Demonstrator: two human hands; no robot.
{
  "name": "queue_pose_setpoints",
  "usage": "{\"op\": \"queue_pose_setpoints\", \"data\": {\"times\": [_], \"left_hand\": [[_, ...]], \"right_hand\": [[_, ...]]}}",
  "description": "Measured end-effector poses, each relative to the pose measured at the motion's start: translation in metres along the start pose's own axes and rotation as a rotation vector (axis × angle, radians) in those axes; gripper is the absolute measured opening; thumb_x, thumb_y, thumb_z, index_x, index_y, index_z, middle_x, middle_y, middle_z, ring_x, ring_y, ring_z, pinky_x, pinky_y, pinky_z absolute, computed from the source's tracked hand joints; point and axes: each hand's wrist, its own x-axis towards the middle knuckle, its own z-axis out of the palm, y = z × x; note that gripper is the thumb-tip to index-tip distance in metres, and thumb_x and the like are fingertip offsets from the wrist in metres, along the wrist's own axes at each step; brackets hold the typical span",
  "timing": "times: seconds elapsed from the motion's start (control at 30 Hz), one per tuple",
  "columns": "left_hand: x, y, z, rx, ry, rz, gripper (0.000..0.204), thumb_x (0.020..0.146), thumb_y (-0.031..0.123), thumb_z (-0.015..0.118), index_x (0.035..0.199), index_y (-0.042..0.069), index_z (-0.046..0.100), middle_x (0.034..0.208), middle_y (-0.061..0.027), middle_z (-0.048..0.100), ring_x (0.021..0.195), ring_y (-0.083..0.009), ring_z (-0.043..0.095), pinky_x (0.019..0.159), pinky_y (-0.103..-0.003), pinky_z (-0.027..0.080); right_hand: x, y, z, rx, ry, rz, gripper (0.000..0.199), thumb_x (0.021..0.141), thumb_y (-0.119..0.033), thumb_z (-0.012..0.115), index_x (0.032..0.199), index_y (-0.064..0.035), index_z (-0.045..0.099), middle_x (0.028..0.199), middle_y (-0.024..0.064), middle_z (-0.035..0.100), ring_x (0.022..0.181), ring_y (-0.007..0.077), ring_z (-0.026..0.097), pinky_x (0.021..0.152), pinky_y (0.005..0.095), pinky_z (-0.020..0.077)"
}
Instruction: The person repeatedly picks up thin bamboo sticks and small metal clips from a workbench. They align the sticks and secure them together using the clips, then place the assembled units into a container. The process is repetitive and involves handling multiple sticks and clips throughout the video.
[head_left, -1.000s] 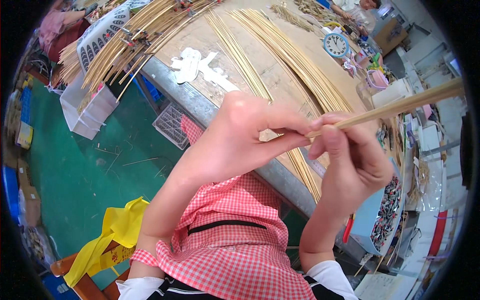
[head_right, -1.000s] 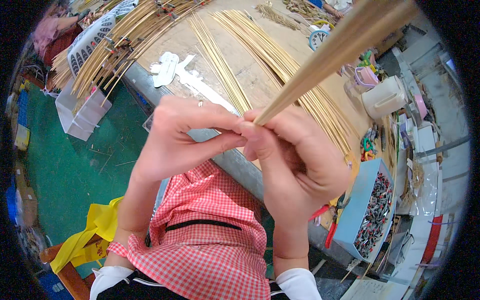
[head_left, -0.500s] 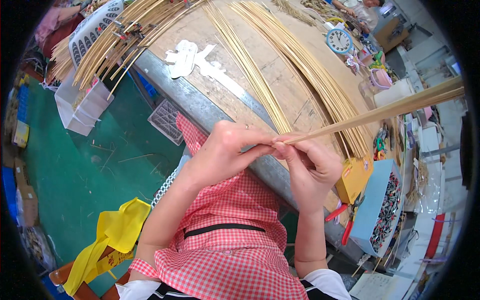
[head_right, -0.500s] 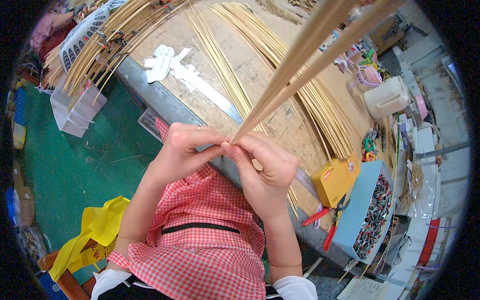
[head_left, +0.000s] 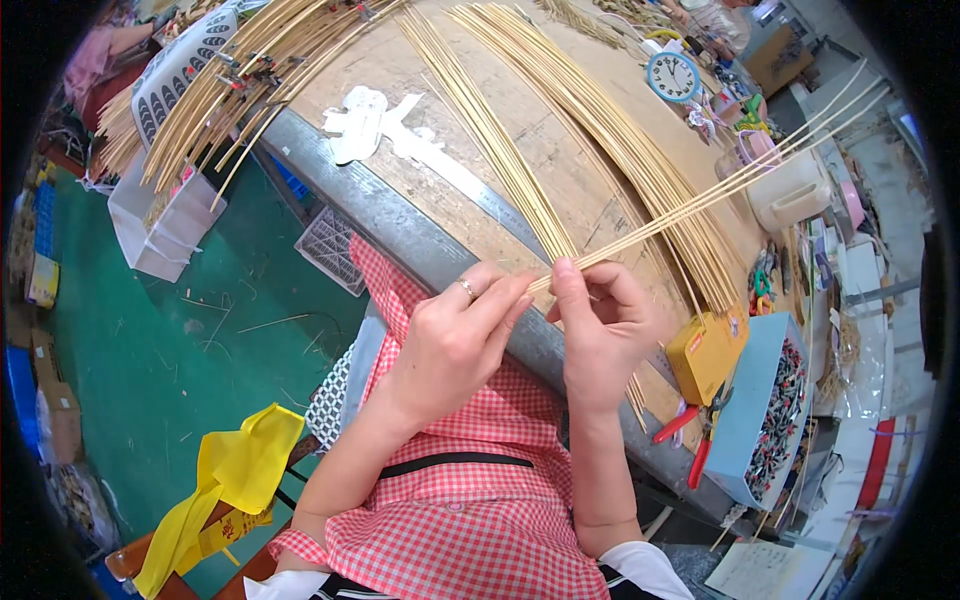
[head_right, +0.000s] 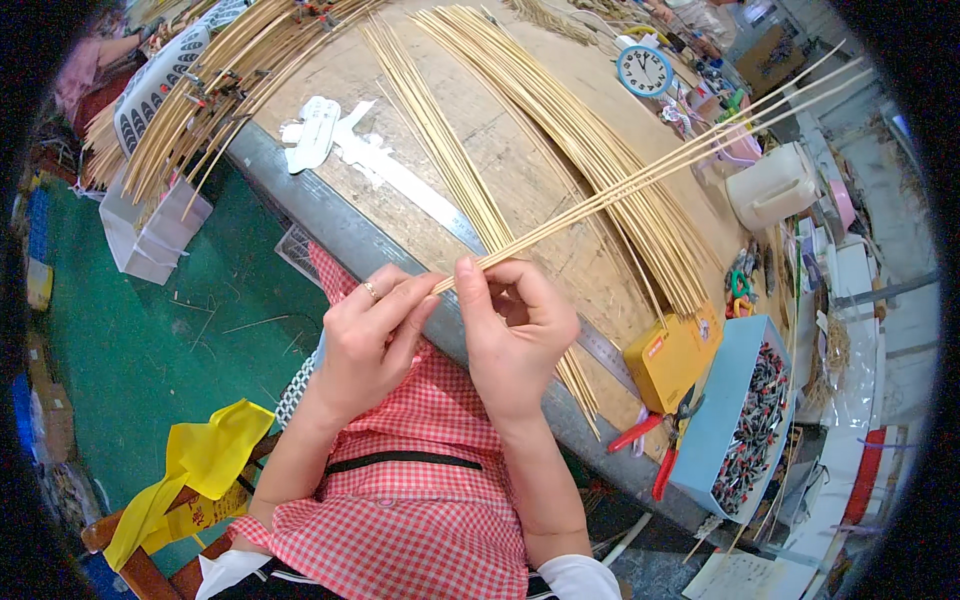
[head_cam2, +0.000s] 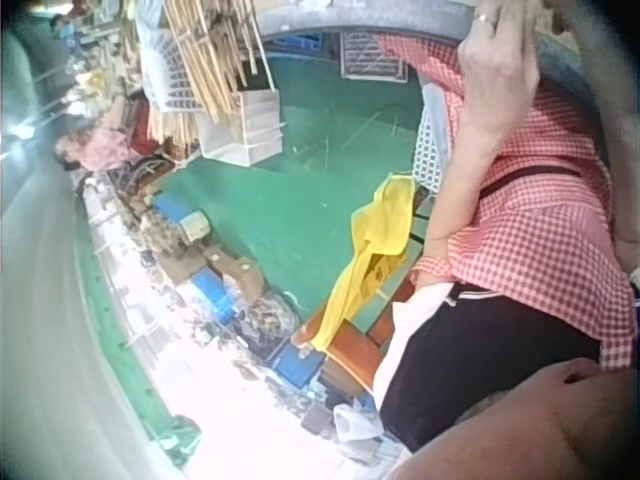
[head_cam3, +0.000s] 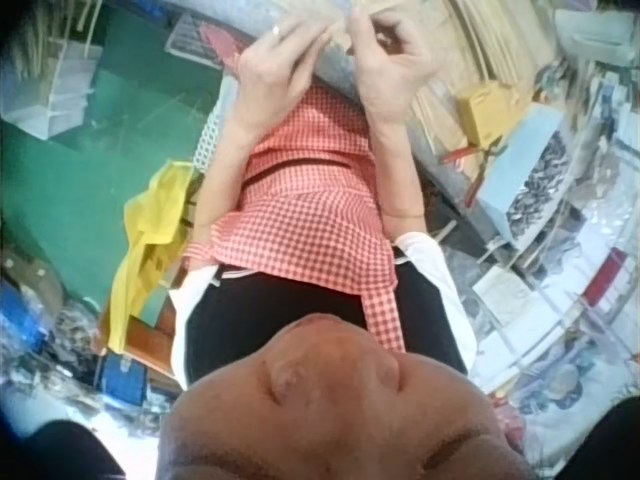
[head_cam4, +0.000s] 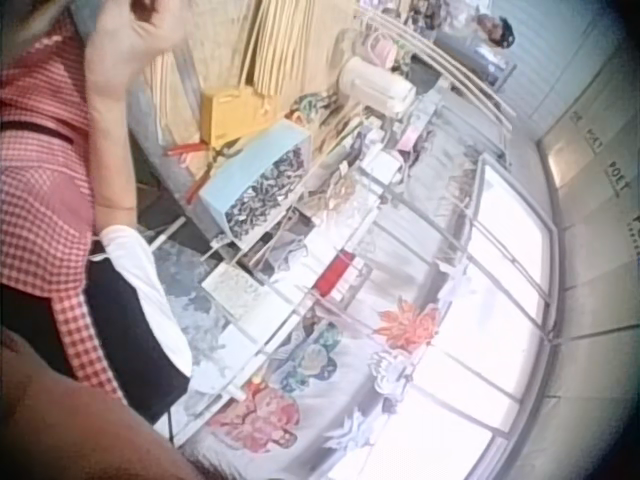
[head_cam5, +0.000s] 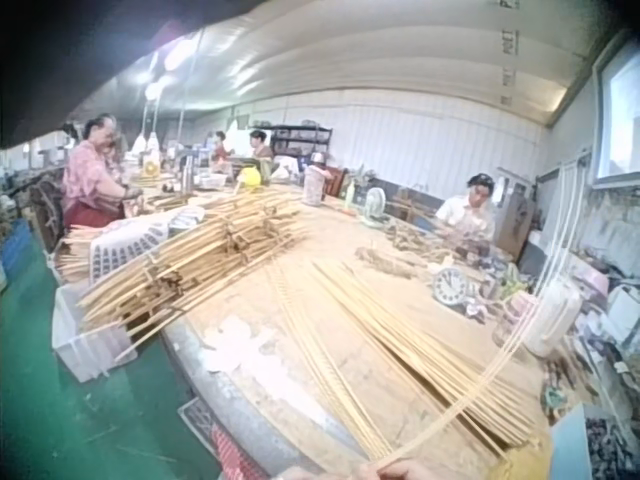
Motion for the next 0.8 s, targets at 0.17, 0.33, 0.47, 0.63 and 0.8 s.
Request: {"op": "queue_pose_setpoints", "data": {"times": [0.17,0.33,0.47,0.63,0.8], "left_hand": [[-0.003,-0.008,-0.005,-0.045,-0.031,-0.052,0.013,0.082,0.0,0.063,0.095,-0.002,0.064,0.074,-0.0127,0.058,0.062,-0.0272,0.058,0.054,-0.035,0.046],[-0.003,-0.017,-0.011,-0.253,0.017,-0.222,0.009,0.084,-0.001,0.059,0.087,-0.002,0.068,0.064,-0.0065,0.057,0.051,-0.0109,0.046,0.047,-0.025,0.032],[-0.006,-0.018,-0.006,-0.39,-0.033,-0.322,0.011,0.086,0.006,0.061,0.087,-0.001,0.069,0.063,-0.0101,0.057,0.055,-0.0147,0.049,0.051,-0.028,0.036],[-0.011,-0.02,0.007,-0.496,-0.079,-0.324,0.014,0.088,0.008,0.059,0.088,-0.001,0.07,0.067,-0.006,0.059,0.057,-0.0102,0.046,0.052,-0.026,0.035],[-0.01,-0.019,0.005,-0.494,-0.133,-0.301,0.017,0.09,0.01,0.058,0.089,-0.002,0.069,0.072,-0.0024,0.061,0.058,-0.0056,0.044,0.051,-0.023,0.033]], "right_hand": [[-0.004,-0.003,-0.014,-0.1,-0.083,0.047,0.006,0.087,-0.006,0.064,0.089,0.0004,0.065,0.074,-0.0006,0.061,0.061,0.0033,0.052,0.054,0.0181,0.041],[0.017,-0.007,-0.118,-0.441,0.166,-0.025,0.017,0.092,-0.012,0.058,0.103,-0.0024,0.066,0.095,0.0044,0.066,0.08,0.009,0.058,0.067,0.0227,0.0475],[0.026,-0.001,-0.287,-1.22,0.341,-0.165,0.024,0.092,-0.015,0.055,0.105,0.0023,0.065,0.095,0.0126,0.068,0.083,0.0208,0.063,0.071,0.0319,0.0488],[0.005,0.01,-0.391,-1.595,0.147,0.293,0.024,0.089,-0.012,0.052,0.103,0.0042,0.064,0.092,0.0225,0.066,0.084,0.0312,0.065,0.076,0.0377,0.0472],[0.009,0.032,-0.422,-1.463,0.057,0.137,0.024,0.088,-0.009,0.051,0.101,0.007,0.064,0.085,0.0231,0.067,0.077,0.0307,0.065,0.075,0.0362,0.0475]]}}
